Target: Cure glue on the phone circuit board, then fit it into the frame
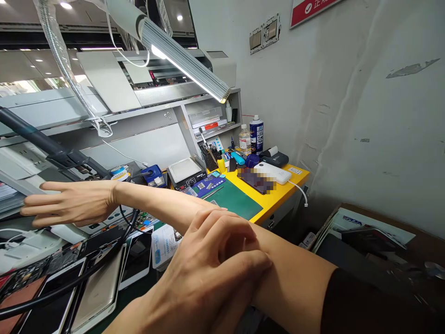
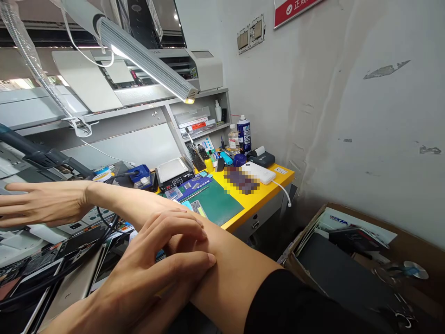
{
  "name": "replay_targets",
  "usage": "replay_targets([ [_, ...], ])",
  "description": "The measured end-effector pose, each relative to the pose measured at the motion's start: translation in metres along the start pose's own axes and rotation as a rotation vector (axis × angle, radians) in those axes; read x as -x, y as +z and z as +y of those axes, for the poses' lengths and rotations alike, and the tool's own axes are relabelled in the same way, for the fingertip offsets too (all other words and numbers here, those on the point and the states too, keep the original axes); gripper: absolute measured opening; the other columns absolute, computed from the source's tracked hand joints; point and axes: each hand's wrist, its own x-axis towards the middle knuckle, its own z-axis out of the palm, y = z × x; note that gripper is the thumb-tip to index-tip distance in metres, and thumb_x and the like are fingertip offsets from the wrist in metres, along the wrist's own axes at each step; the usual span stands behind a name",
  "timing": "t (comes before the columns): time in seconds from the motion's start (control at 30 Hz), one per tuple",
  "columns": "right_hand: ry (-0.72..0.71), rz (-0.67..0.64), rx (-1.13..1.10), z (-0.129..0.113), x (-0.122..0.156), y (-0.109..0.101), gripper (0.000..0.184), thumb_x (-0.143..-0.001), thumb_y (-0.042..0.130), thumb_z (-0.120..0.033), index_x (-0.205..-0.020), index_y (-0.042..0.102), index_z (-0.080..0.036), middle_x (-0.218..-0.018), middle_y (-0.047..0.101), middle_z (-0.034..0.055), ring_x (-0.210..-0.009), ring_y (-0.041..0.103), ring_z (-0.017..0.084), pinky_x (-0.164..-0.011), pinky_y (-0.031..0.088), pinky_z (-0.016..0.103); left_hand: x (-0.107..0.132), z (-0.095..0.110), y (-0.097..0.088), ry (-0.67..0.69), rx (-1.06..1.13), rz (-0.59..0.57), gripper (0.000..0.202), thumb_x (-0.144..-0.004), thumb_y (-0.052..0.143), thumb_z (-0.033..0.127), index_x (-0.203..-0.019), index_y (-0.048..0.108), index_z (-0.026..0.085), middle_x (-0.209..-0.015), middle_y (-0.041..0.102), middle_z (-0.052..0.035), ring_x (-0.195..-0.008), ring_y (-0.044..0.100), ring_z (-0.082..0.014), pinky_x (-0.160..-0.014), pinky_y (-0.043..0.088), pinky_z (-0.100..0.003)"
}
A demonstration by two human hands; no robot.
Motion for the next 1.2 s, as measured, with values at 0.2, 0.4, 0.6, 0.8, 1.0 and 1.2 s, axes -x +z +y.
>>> replay_targets([
  [0.2, 0.102, 0.053, -0.211, -0.0041, 0.0052, 0.0011, 0.063, -0.091, 0.043, -0.028, -0.151, 0.039, -0.012, -0.159, 0.038, 0.0108, -0.149, 0.032, 0.031, -0.119, 0.025, 0.053, -0.0013, -0.0030, 0.0047, 0.055, -0.013, 0.033, 0.034, -0.088, 0.058, 0.012, -0.116, 0.070, 0.026, -0.109, 0.062, -0.0049, -0.105, 0.057, -0.0169, -0.094, 0.051, -0.031],
  [0.4, 0.116, 0.062, -0.306, -0.0049, 0.0070, 0.0001, 0.062, -0.093, 0.040, -0.037, -0.149, 0.044, -0.012, -0.159, 0.039, 0.0107, -0.149, 0.032, 0.031, -0.119, 0.024, 0.051, -0.0003, -0.0005, 0.0028, 0.011, -0.034, -0.048, 0.034, -0.088, 0.058, 0.015, -0.117, 0.070, 0.029, -0.114, 0.062, -0.0049, -0.106, 0.058, -0.0183, -0.096, 0.052, -0.035],
  [0.6, 0.130, 0.074, -0.343, -0.0066, 0.0069, 0.0008, 0.065, -0.086, 0.051, -0.028, -0.148, 0.045, -0.011, -0.158, 0.040, 0.0105, -0.149, 0.032, 0.031, -0.119, 0.023, 0.051, 0.0002, -0.0026, 0.0045, -0.034, -0.017, -0.049, 0.031, -0.088, 0.058, 0.011, -0.111, 0.071, 0.028, -0.113, 0.061, -0.0048, -0.105, 0.058, -0.0180, -0.096, 0.053, -0.034],
  [0.8, 0.125, 0.073, -0.351, -0.0070, 0.0061, 0.0029, 0.066, -0.084, 0.050, -0.025, -0.149, 0.044, -0.012, -0.159, 0.039, 0.0098, -0.149, 0.031, 0.031, -0.119, 0.023, 0.051, 0.0024, -0.0004, 0.0036, -0.003, 0.002, -0.021, 0.034, -0.086, 0.058, 0.006, -0.110, 0.071, 0.026, -0.109, 0.063, -0.0058, -0.106, 0.059, -0.0188, -0.096, 0.053, -0.034],
  [1.0, 0.123, 0.078, -0.342, -0.0072, 0.0040, 0.0050, 0.064, -0.087, 0.047, -0.029, -0.148, 0.045, -0.012, -0.158, 0.040, 0.0104, -0.149, 0.032, 0.031, -0.119, 0.023, 0.051, 0.0037, 0.0026, 0.0029, 0.025, -0.025, -0.004, 0.039, -0.086, 0.057, 0.006, -0.118, 0.070, 0.024, -0.113, 0.063, -0.0080, -0.109, 0.059, -0.0194, -0.097, 0.052, -0.036],
  [1.2, 0.114, 0.073, -0.308, -0.0068, 0.0034, 0.0070, 0.065, -0.086, 0.046, -0.026, -0.149, 0.044, -0.013, -0.159, 0.040, 0.0096, -0.149, 0.032, 0.030, -0.119, 0.023, 0.051, -0.0001, 0.0039, 0.0023, 0.049, -0.150, -0.014, 0.043, -0.087, 0.054, 0.011, -0.128, 0.064, 0.019, -0.123, 0.065, -0.0099, -0.115, 0.056, -0.0232, -0.100, 0.047, -0.043],
])
